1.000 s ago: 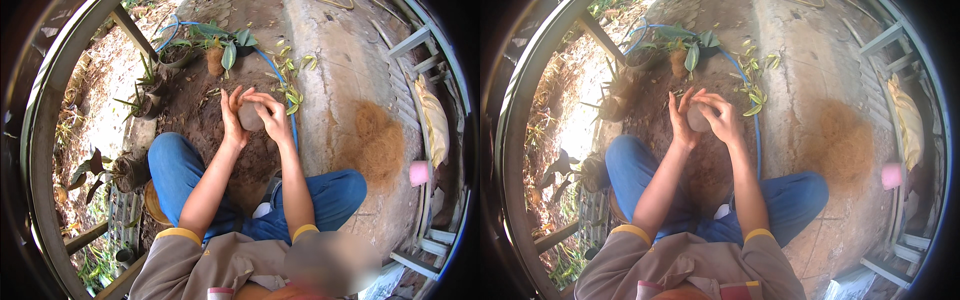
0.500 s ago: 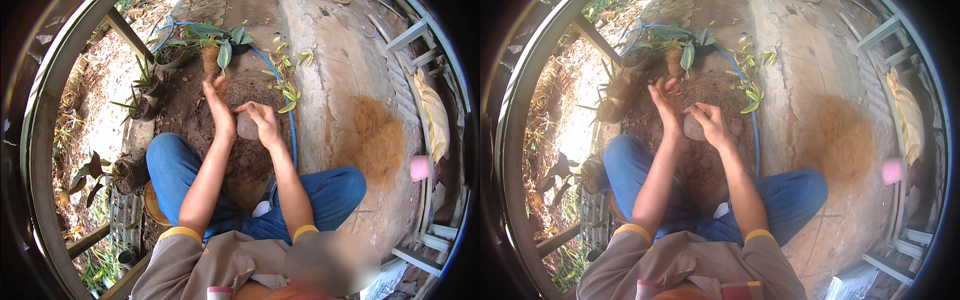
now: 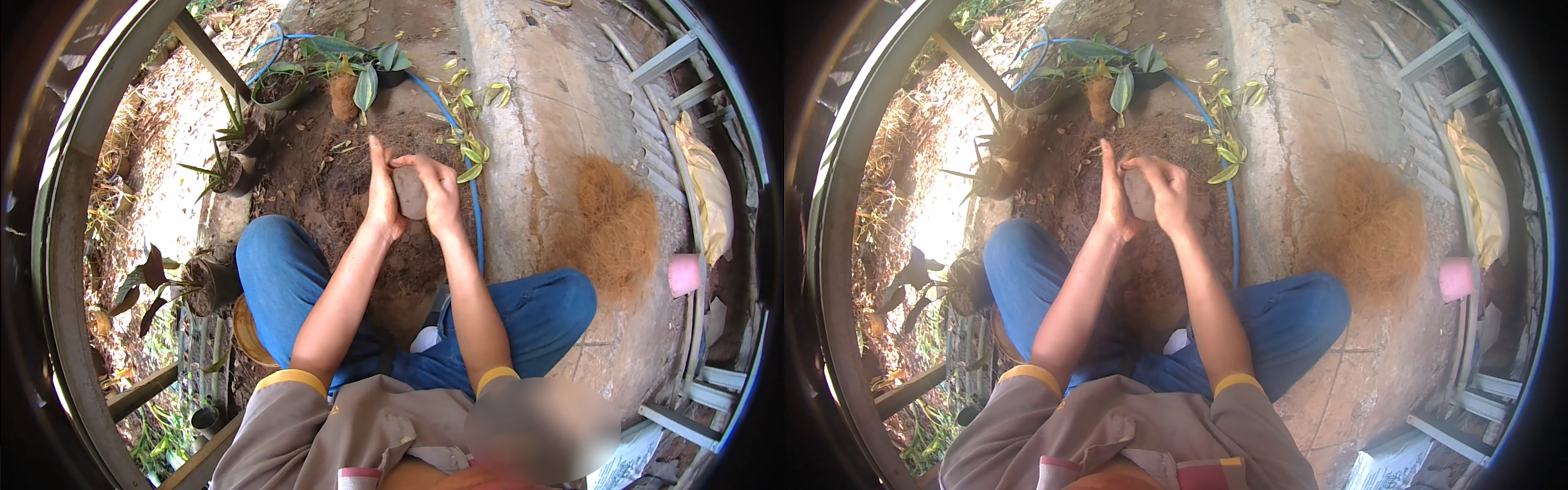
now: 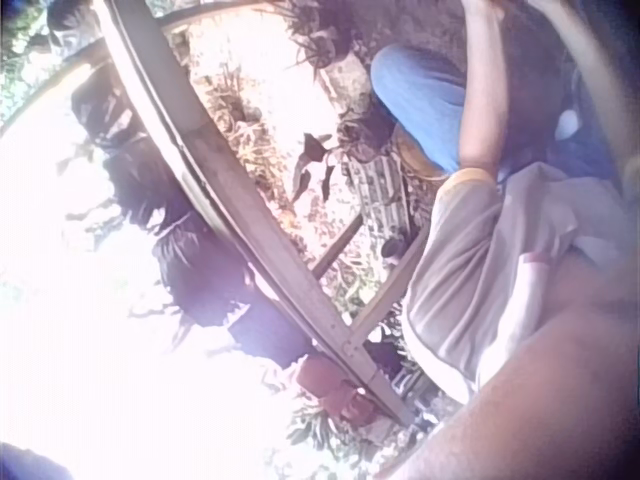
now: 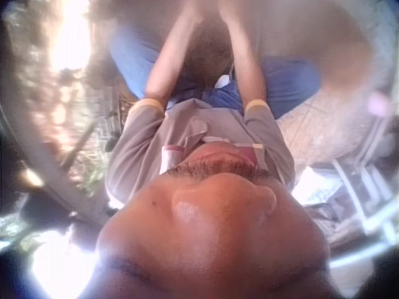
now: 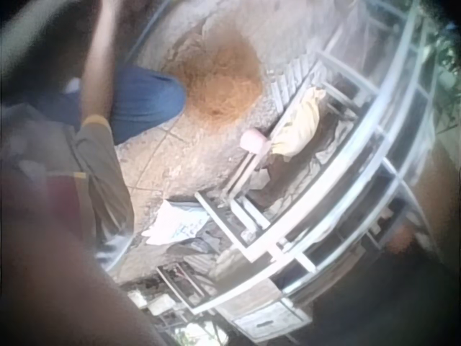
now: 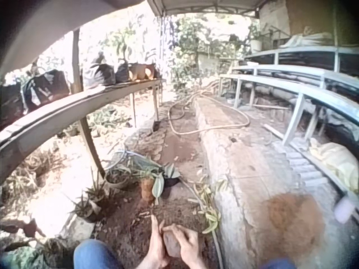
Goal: The person sits cross-legged on the ground and repeatedly shapes a lump of clay into a ball using both hands. They roll the clay between their palms and occasionally press it against the ground to refine its shape.
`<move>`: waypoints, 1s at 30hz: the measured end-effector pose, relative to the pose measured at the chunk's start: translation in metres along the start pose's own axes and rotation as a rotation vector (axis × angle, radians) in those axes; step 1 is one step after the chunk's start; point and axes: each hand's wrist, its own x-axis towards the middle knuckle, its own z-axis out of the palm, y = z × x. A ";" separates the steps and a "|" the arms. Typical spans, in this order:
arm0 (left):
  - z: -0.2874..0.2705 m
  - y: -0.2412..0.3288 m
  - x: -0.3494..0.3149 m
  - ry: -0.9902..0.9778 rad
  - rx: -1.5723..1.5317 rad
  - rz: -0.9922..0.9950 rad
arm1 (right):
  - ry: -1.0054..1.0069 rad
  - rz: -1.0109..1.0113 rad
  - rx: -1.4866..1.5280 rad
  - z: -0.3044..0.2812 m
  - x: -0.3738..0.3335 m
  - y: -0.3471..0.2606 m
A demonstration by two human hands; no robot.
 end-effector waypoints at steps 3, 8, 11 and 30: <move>-0.010 -0.004 0.012 0.089 -0.035 0.157 | 0.223 0.088 -0.040 0.010 0.001 0.009; -0.026 -0.008 0.023 0.027 0.090 0.126 | 0.068 0.236 0.006 0.007 0.005 0.006; -0.014 0.017 0.000 0.027 0.040 -0.051 | -0.104 0.258 0.284 -0.001 0.006 -0.011; 0.003 0.040 0.001 -0.028 -0.010 -0.077 | 0.015 0.006 -0.230 0.013 0.006 -0.049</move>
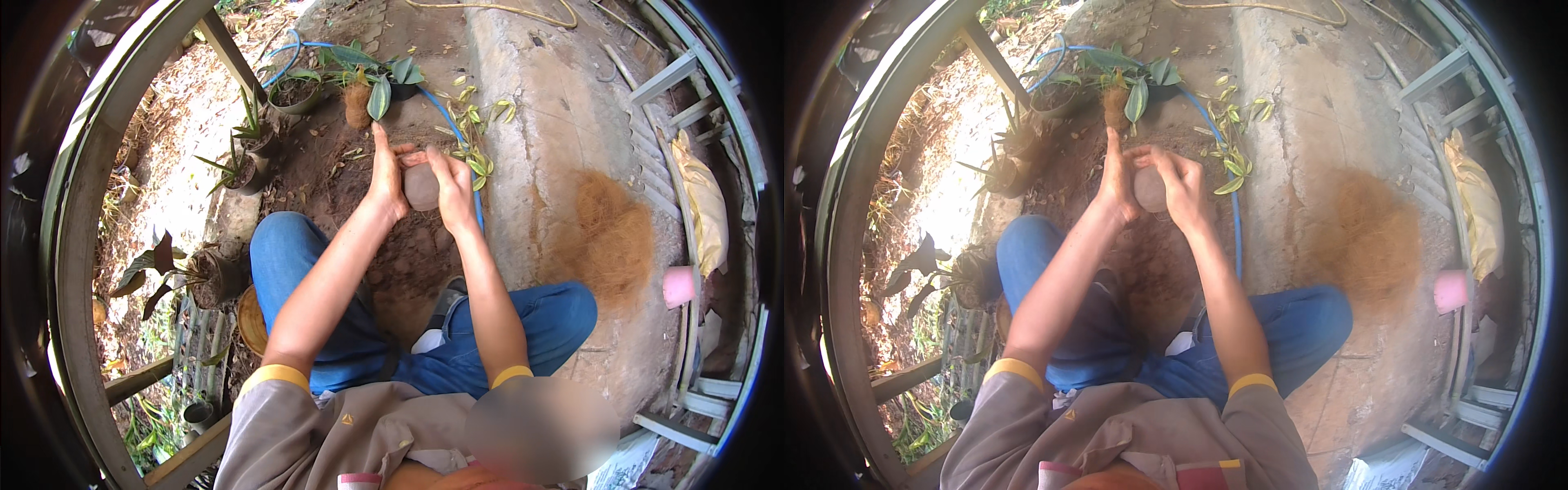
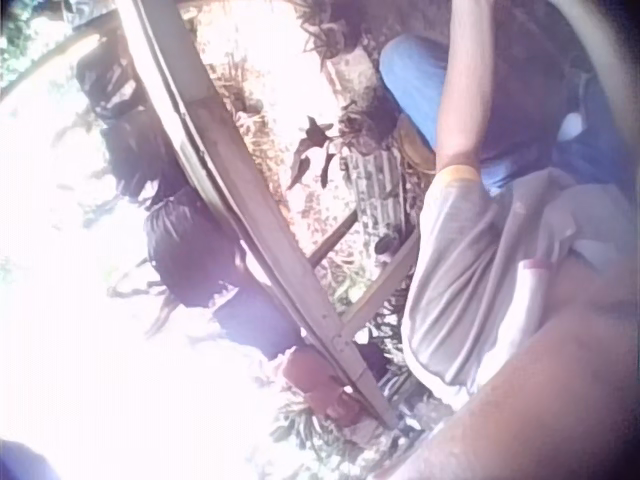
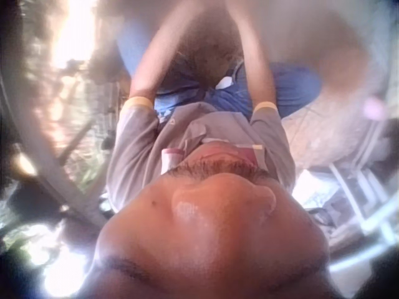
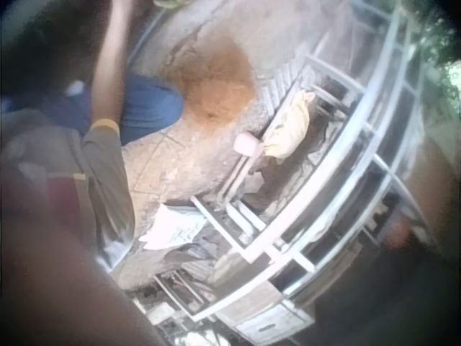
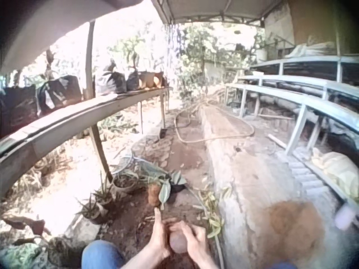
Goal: The person sits cross-legged on the ground and repeatedly shapes a lump of clay into a ball using both hands. They roll the clay between their palms and occasionally press it against the ground to refine its shape.
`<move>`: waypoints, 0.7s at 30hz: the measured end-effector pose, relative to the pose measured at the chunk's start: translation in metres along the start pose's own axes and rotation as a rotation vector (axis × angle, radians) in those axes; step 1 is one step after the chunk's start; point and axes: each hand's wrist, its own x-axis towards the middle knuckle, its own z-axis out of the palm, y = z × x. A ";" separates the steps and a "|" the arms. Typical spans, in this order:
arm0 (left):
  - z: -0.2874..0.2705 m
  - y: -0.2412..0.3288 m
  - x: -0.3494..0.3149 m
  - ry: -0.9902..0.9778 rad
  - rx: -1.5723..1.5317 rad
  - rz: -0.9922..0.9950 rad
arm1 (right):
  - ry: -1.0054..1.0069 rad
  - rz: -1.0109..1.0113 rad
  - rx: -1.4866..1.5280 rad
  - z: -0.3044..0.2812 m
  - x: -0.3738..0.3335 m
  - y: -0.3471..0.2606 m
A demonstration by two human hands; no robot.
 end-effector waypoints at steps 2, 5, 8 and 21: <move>0.005 -0.007 -0.002 -0.066 0.088 0.031 | 0.081 0.102 0.020 0.000 0.001 -0.005; 0.000 -0.023 0.001 -0.026 -0.011 0.212 | 0.123 0.104 0.170 -0.003 0.005 -0.007; 0.000 -0.034 -0.008 -0.070 0.000 0.322 | -0.047 0.313 0.569 -0.015 0.003 -0.005; -0.010 -0.041 0.008 -0.090 0.046 0.045 | -0.031 0.430 0.528 -0.022 -0.010 0.022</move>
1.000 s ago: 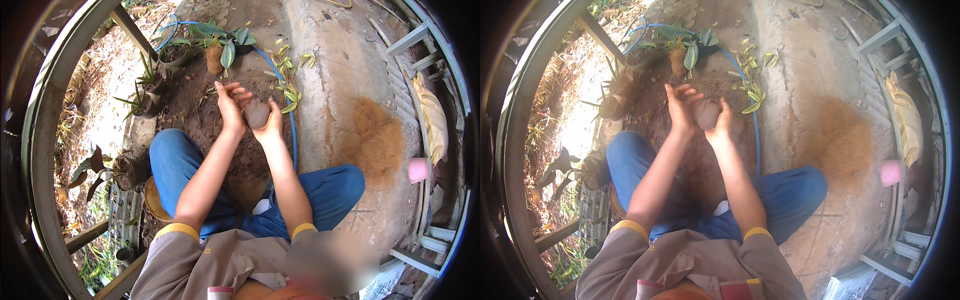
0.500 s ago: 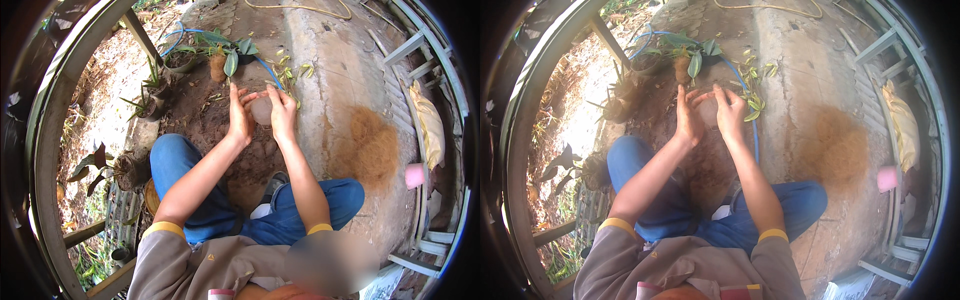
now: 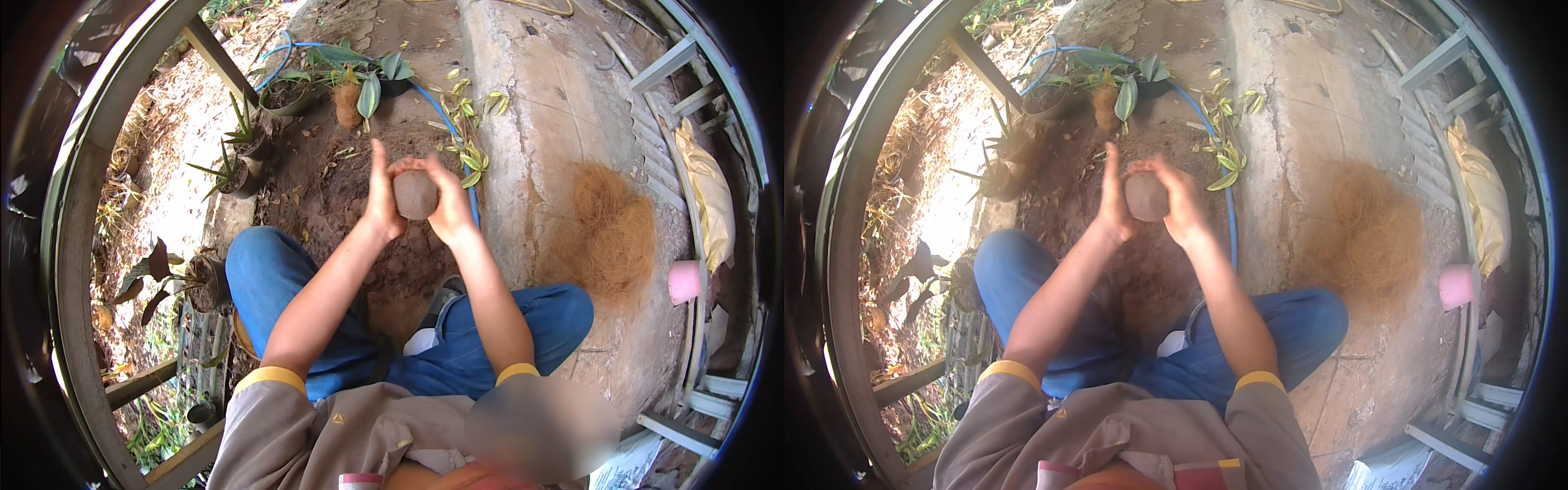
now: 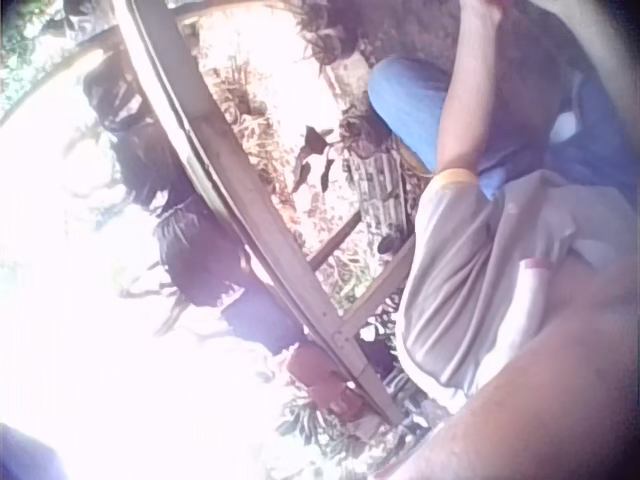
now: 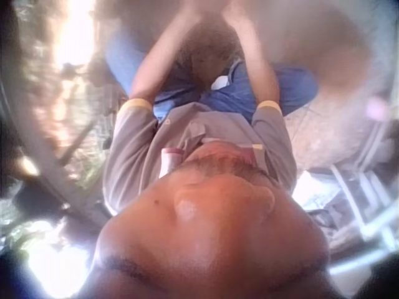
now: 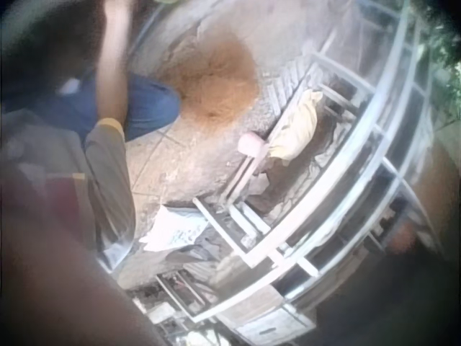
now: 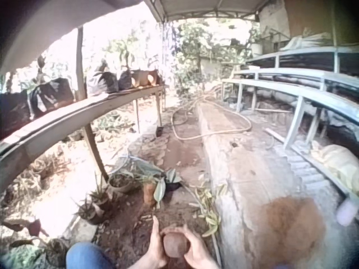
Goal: The person sits cross-legged on the ground and repeatedly shapes a lump of clay into a ball using both hands. They roll the clay between their palms and occasionally press it against the ground to refine its shape.
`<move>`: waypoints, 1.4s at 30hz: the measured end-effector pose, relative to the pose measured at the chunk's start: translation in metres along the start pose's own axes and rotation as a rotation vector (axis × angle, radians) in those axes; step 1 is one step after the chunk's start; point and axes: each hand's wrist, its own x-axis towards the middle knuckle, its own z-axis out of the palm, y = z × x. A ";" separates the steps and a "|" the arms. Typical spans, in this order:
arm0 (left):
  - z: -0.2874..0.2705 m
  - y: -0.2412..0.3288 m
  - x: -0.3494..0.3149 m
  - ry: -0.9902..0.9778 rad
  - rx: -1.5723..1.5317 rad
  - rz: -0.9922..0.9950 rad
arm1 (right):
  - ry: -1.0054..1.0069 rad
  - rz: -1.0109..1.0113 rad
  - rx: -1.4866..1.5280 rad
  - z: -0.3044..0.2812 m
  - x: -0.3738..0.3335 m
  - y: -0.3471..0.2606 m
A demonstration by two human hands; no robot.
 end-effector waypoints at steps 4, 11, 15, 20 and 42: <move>0.009 -0.006 0.010 0.102 0.338 0.533 | -0.154 -0.020 0.091 -0.004 -0.002 -0.005; 0.002 -0.012 0.016 0.092 0.027 0.024 | 0.190 -0.238 -0.517 0.001 0.005 0.009; 0.001 -0.004 -0.004 -0.111 -0.141 -0.060 | -0.094 -0.071 -0.038 -0.015 0.013 -0.003; 0.017 0.012 -0.003 0.288 0.081 0.278 | -0.128 -0.252 -0.323 -0.005 0.004 0.020; 0.005 0.022 0.007 0.259 0.025 0.022 | -0.155 -0.142 0.074 0.007 -0.002 0.004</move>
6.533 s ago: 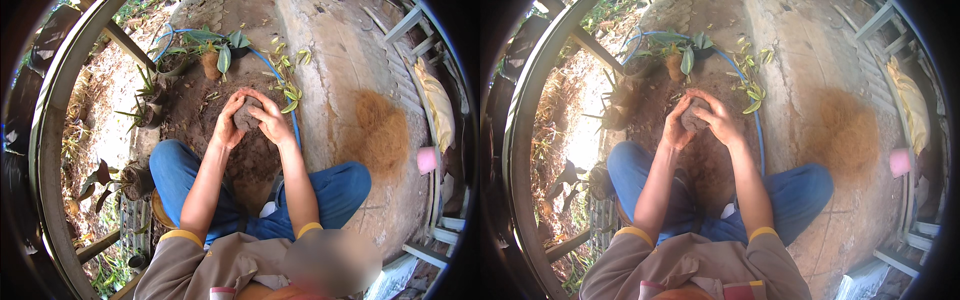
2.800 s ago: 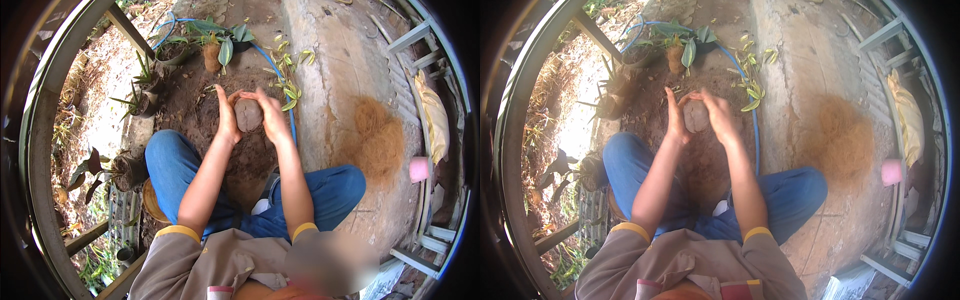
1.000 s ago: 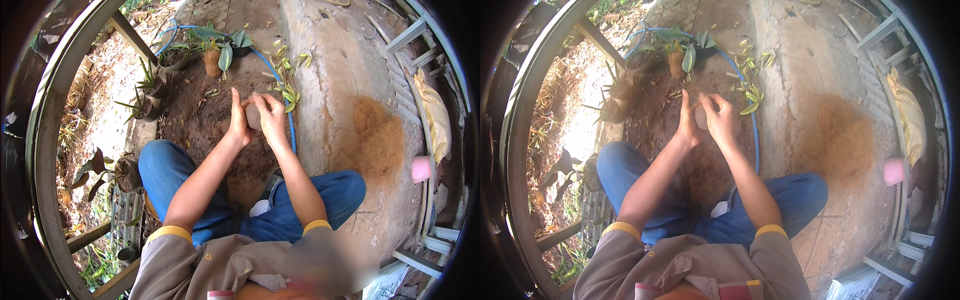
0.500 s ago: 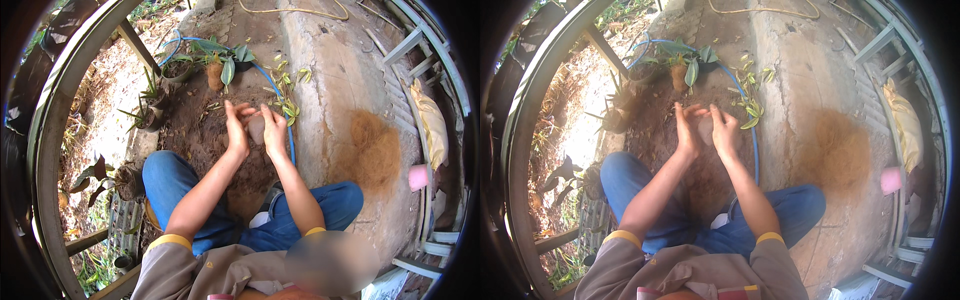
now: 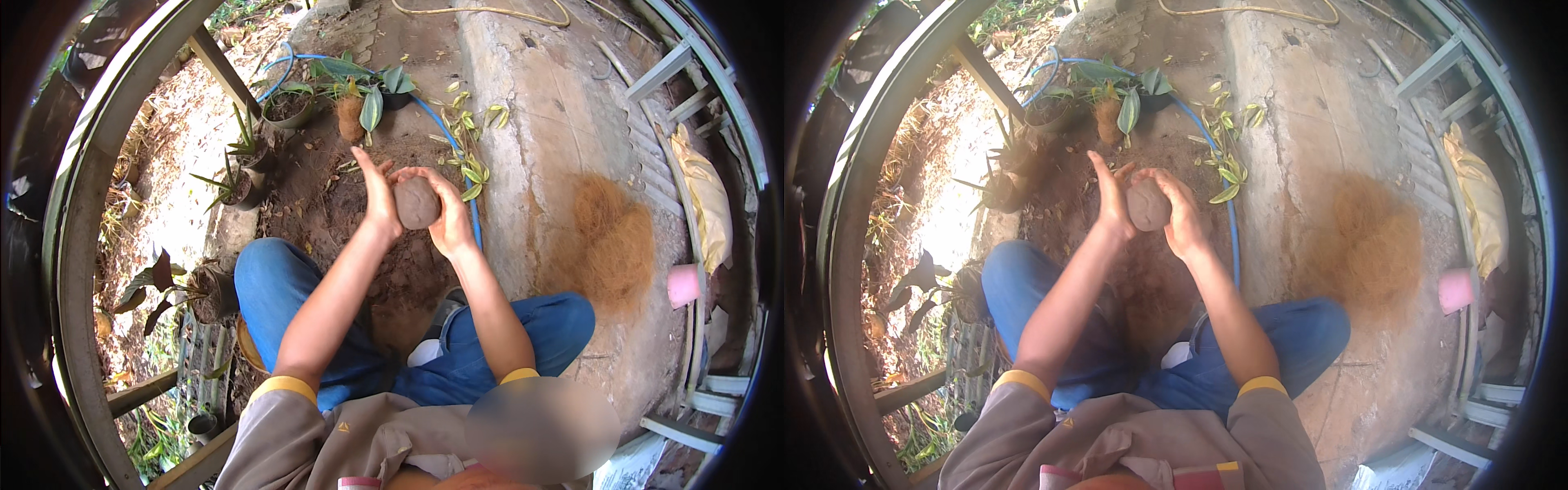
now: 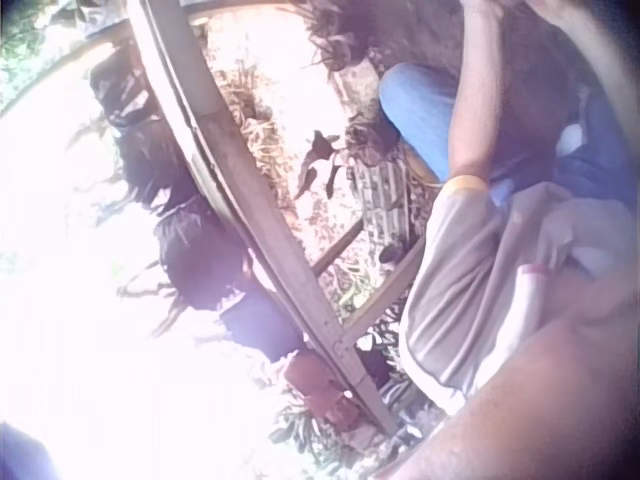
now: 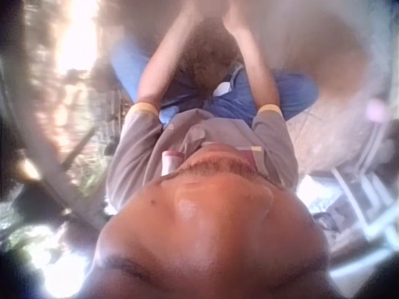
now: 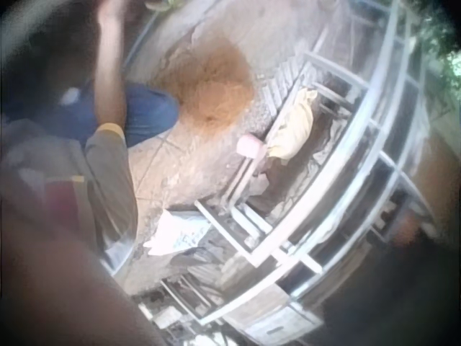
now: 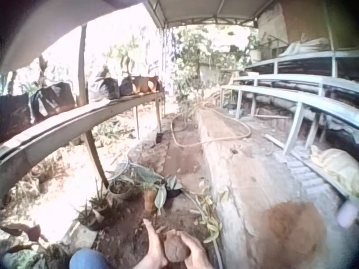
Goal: The person sits cross-legged on the ground and repeatedly shapes a lump of clay into a ball using both hands. They roll the clay between their palms and occasionally press it against the ground to refine its shape.
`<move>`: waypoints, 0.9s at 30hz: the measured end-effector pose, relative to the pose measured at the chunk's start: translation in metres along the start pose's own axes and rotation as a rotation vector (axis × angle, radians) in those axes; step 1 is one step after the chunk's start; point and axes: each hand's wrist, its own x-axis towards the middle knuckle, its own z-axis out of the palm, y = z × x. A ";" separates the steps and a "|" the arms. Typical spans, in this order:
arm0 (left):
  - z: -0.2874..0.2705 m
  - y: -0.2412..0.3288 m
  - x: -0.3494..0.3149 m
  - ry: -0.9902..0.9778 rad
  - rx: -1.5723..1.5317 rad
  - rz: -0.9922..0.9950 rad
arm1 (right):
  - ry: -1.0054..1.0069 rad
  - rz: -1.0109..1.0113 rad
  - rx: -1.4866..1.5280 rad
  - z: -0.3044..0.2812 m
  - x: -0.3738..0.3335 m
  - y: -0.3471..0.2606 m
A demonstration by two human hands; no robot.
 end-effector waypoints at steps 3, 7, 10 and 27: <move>-0.002 0.002 -0.005 -0.108 -0.037 0.020 | -0.136 0.013 0.013 -0.001 0.001 -0.019; 0.009 -0.012 0.005 0.033 -0.008 0.331 | -0.017 0.127 0.159 -0.022 0.011 0.007; 0.001 -0.018 0.009 0.016 0.048 0.364 | 0.177 0.153 0.262 -0.013 0.009 0.010; -0.013 -0.018 0.009 -0.286 -0.157 -0.290 | -0.028 -0.097 -0.742 -0.009 0.010 -0.009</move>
